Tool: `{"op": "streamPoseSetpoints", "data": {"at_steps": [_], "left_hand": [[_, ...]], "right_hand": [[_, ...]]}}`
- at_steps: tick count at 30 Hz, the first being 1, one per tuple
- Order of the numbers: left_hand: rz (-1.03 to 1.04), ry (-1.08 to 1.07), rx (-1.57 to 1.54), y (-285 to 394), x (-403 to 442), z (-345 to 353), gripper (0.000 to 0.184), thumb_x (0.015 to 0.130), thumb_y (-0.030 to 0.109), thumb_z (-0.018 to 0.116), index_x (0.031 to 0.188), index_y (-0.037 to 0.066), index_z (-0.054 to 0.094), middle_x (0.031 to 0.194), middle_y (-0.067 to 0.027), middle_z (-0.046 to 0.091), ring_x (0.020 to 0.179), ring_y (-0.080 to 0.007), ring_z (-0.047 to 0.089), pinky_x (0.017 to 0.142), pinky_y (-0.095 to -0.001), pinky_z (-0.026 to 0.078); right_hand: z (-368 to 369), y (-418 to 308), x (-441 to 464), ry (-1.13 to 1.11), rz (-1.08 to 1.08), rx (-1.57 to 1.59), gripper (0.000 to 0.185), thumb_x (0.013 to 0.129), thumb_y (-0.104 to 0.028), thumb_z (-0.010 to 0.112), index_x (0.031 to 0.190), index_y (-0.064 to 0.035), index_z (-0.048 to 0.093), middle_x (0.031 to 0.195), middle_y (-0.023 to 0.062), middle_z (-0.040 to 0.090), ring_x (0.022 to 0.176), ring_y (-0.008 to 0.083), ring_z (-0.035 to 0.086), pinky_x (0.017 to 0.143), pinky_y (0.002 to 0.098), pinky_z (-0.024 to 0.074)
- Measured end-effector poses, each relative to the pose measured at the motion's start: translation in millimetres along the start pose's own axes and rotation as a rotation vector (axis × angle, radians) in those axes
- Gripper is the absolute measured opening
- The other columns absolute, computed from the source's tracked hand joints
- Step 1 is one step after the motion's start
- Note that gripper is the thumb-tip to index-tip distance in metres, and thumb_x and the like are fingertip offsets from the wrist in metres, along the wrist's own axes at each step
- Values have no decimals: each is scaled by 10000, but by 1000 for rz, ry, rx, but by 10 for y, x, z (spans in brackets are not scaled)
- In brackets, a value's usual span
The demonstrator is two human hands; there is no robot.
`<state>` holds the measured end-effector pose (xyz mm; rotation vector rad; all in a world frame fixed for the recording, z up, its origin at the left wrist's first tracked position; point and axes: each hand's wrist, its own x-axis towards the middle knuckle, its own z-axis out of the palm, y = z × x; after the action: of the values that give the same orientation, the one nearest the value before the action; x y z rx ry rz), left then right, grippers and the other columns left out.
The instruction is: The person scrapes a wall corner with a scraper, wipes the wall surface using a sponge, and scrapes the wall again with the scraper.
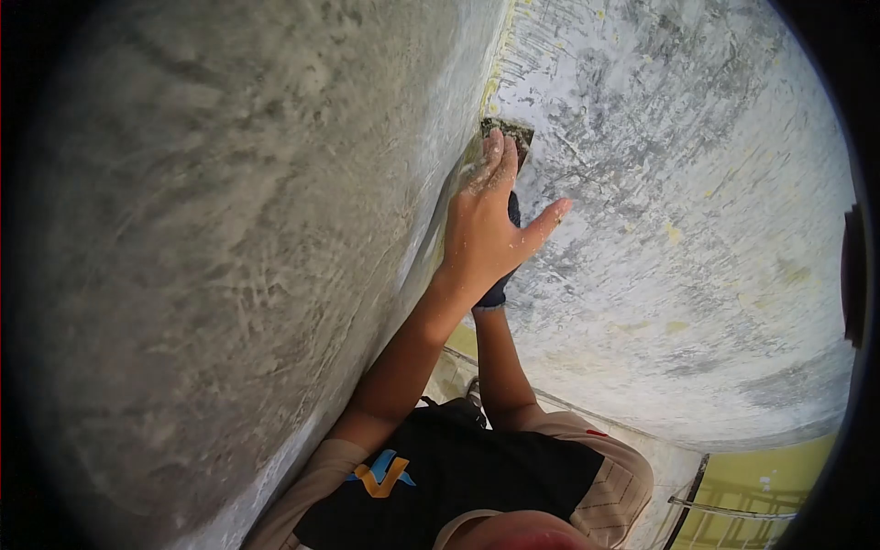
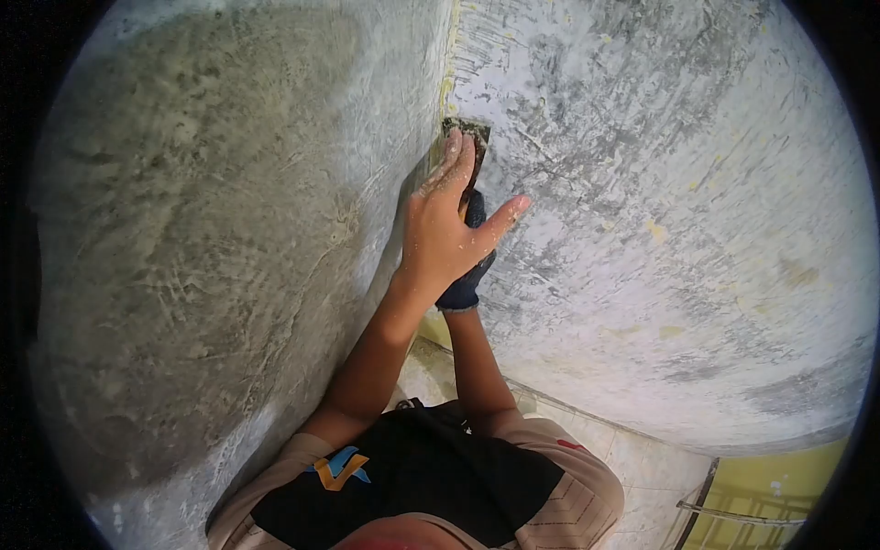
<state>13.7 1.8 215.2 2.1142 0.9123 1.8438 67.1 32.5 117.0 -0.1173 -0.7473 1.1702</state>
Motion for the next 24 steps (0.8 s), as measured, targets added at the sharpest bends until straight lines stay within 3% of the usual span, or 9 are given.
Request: {"op": "streamPoseSetpoints", "data": {"at_steps": [17,22,24], "left_hand": [[31,3,-17,15,181,-32,949,832,538,810,1354,-202,524,1422,-443,480,1376,-514,491,1106,-485,465],[68,4,69,7,67,29,941,828,522,820,1356,-199,523,1423,-440,481,1376,-517,489,1098,-485,472],[41,55,-18,49,198,9,912,781,448,884,1359,-169,543,1425,-414,502,1356,-492,522,1103,-476,462]], "right_hand": [[-242,-31,-371,95,52,-39,447,1086,-273,468,1428,12,506,1310,139,636,1131,227,629,977,379,495],[-191,1,-372,93,52,-29,444,1085,-269,470,1427,12,508,1308,139,637,1130,227,630,975,379,496],[-149,-1,-267,66,46,-25,443,1085,-268,471,1426,12,508,1307,139,637,1129,227,630,974,379,496]]}}
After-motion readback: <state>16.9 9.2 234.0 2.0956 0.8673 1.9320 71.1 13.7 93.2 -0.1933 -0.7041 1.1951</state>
